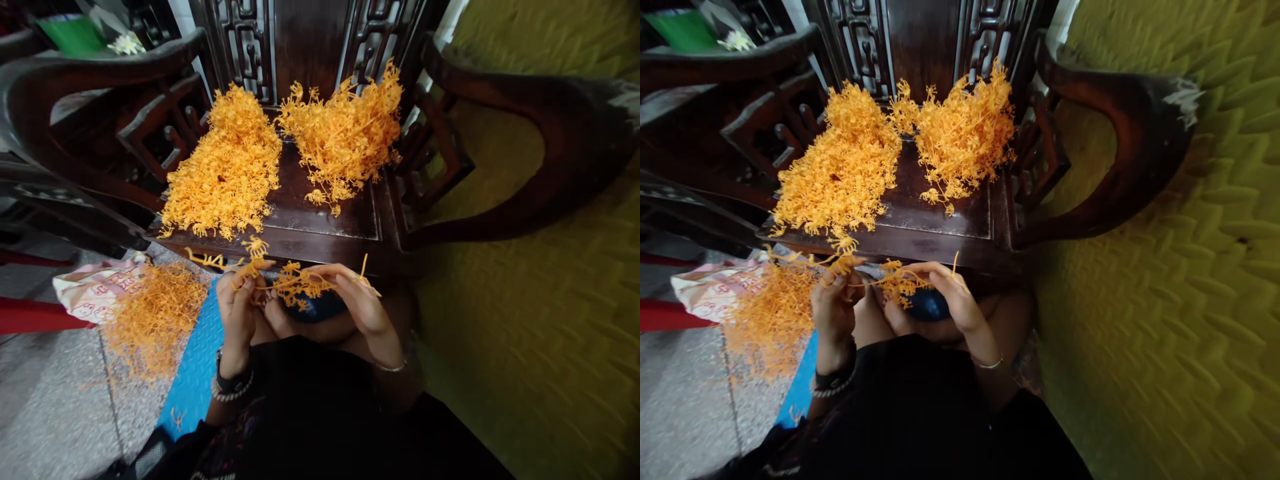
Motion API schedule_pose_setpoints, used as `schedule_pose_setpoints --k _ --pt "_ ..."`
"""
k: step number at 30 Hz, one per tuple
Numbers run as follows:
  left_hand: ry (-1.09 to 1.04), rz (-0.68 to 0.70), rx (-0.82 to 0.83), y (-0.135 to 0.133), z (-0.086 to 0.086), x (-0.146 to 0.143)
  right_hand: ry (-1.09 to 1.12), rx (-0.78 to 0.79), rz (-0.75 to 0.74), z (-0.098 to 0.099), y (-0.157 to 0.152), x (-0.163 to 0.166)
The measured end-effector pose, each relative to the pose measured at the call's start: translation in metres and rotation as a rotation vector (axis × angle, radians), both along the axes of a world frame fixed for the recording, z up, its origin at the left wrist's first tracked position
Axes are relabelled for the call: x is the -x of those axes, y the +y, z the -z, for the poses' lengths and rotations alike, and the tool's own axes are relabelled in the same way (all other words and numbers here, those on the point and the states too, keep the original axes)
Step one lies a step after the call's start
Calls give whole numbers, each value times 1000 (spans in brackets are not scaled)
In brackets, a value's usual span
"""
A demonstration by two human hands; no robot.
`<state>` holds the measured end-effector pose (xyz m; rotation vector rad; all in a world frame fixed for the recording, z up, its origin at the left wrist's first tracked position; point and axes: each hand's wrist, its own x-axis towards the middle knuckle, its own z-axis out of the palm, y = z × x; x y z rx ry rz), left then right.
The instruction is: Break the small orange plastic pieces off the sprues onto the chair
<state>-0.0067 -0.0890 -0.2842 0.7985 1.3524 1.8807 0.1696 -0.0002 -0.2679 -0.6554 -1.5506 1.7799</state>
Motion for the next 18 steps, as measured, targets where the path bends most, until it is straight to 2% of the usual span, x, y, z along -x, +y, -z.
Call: schedule_pose_setpoints --k 5,9,11,15,18 --pt "-382 198 -193 1 -12 4 75 374 15 8 0 9" --pt "-444 251 -207 1 -14 6 75 472 -68 6 4 7" --pt "-360 158 -188 2 -9 7 96 484 -99 5 4 4" --pt "-128 -197 -34 -1 4 11 109 462 -86 -1 0 -6" --pt "-81 -225 55 -10 2 14 121 448 -65 -7 -3 -12"
